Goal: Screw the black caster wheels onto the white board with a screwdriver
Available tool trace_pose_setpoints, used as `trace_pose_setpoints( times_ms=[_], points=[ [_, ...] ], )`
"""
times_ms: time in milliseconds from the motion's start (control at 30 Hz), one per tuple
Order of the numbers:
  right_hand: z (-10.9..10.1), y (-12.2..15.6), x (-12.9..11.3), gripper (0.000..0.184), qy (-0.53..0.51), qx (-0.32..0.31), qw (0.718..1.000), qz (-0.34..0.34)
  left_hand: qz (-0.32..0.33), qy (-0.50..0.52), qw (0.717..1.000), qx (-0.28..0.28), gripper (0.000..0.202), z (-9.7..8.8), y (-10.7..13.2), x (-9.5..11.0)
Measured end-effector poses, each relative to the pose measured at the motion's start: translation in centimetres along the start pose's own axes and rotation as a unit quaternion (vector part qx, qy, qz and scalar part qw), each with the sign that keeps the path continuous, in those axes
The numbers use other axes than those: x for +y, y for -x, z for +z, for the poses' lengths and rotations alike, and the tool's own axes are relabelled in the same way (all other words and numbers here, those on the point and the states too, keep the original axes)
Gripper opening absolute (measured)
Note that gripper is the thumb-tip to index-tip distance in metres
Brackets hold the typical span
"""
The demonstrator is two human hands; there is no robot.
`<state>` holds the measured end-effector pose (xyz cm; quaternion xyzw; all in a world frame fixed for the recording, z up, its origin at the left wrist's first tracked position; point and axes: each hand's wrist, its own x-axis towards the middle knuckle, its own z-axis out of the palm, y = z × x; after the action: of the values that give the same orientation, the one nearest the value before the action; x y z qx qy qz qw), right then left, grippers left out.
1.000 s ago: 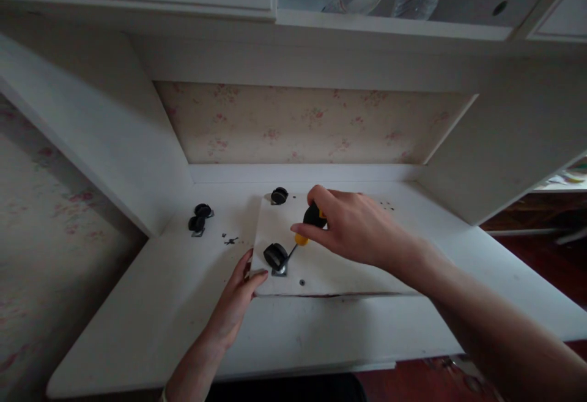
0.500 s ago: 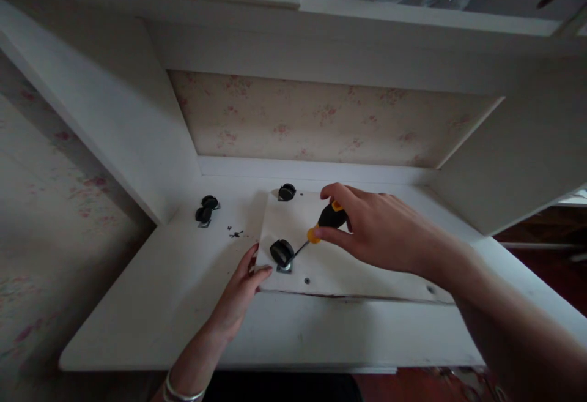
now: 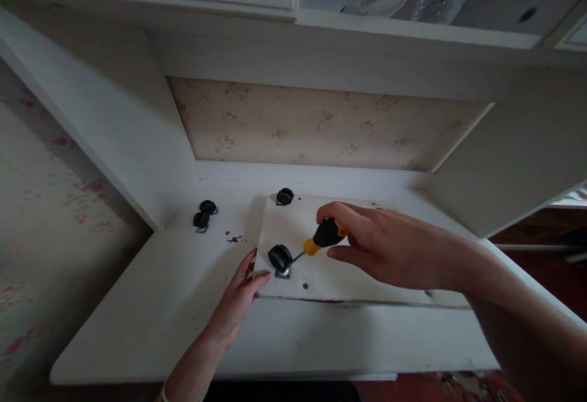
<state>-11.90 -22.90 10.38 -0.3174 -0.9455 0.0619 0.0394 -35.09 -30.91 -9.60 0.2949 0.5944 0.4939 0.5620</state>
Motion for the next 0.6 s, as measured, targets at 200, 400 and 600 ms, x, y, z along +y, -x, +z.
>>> trace_pose_setpoints(
  times_ms=[200, 400, 600],
  points=[
    [0.64, -0.37, -0.66, 0.056, 0.16, 0.053, 0.976, 0.138, -0.001, -0.005, 1.0, 0.011, 0.062, -0.05, -0.04, -0.39],
    [0.37, 0.36, -0.62, 0.03, 0.049, 0.013, 0.998, 0.027, -0.001, -0.004, 1.0, 0.006, 0.065, -0.14, -0.03, -0.45],
    [0.84, 0.09, -0.8, 0.06, 0.143, 0.055, 0.978, 0.144, 0.0, 0.007, 1.0, 0.001, 0.064, -0.01, 0.05, -0.41]
  ],
)
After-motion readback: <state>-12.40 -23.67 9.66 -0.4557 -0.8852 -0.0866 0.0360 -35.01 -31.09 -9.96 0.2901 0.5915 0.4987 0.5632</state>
